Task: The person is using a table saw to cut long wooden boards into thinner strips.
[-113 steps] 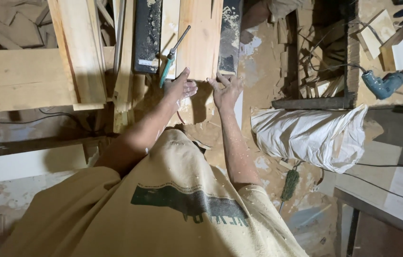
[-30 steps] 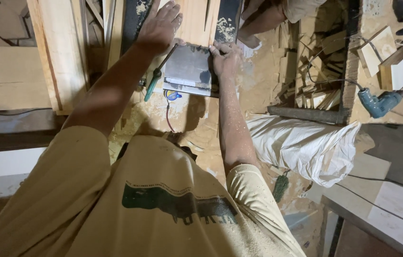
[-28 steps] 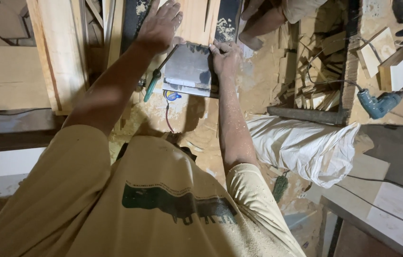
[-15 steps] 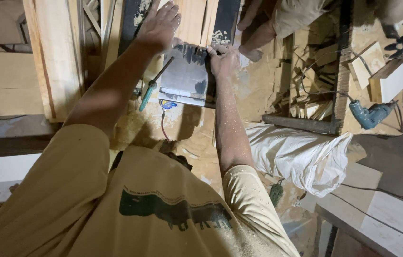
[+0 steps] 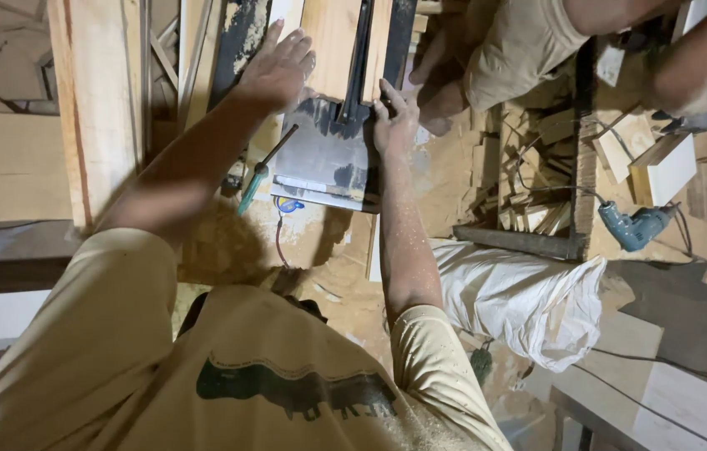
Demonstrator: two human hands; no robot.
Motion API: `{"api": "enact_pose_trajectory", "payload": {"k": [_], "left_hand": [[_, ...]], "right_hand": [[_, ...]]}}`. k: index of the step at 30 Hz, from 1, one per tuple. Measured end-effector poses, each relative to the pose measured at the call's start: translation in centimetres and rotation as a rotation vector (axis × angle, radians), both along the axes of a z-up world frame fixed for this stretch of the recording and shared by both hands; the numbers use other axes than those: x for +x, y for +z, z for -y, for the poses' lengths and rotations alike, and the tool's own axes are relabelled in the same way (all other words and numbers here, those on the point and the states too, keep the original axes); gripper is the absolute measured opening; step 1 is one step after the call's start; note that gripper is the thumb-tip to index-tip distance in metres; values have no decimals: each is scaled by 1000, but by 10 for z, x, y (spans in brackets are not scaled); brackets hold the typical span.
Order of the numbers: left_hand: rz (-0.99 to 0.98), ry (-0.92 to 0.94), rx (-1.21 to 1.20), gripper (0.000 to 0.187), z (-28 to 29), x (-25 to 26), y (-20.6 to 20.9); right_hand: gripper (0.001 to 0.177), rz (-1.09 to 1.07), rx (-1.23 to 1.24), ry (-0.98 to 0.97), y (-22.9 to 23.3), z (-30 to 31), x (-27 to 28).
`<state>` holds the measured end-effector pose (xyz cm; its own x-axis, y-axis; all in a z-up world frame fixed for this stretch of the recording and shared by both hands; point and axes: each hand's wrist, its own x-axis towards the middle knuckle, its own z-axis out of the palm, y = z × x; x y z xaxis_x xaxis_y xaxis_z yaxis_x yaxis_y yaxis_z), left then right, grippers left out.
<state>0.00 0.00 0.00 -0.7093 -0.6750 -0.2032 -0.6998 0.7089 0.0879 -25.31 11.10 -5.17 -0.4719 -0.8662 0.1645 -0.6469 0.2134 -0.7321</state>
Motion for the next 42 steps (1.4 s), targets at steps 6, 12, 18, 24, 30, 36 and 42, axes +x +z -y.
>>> {"api": "enact_pose_trajectory", "payload": {"k": [6,12,18,24,30,36,42], "left_hand": [[46,-62,-55,74,1,-1,-6],[52,-41,36,61,-4,1,17],[-120,-23,11,66,-5,4,58],[-257,-61,-365,68,6,-7,77],[-263,-74,-633,19,15,-17,72],[-333,-30,-563,26,35,-21,90],[-531,117,-455,43,40,-14,91]], "right_hand": [[69,-271,-225,250,-7,-7,-16],[67,-518,-338,305,-13,-4,-29],[49,-503,-278,268,-21,-7,-37],[39,-352,-137,97,-17,-2,-37],[32,-390,-168,-34,-1,-25,-51],[39,-121,82,-60,90,-128,-46],[53,563,140,-61,106,-228,-61]]}}
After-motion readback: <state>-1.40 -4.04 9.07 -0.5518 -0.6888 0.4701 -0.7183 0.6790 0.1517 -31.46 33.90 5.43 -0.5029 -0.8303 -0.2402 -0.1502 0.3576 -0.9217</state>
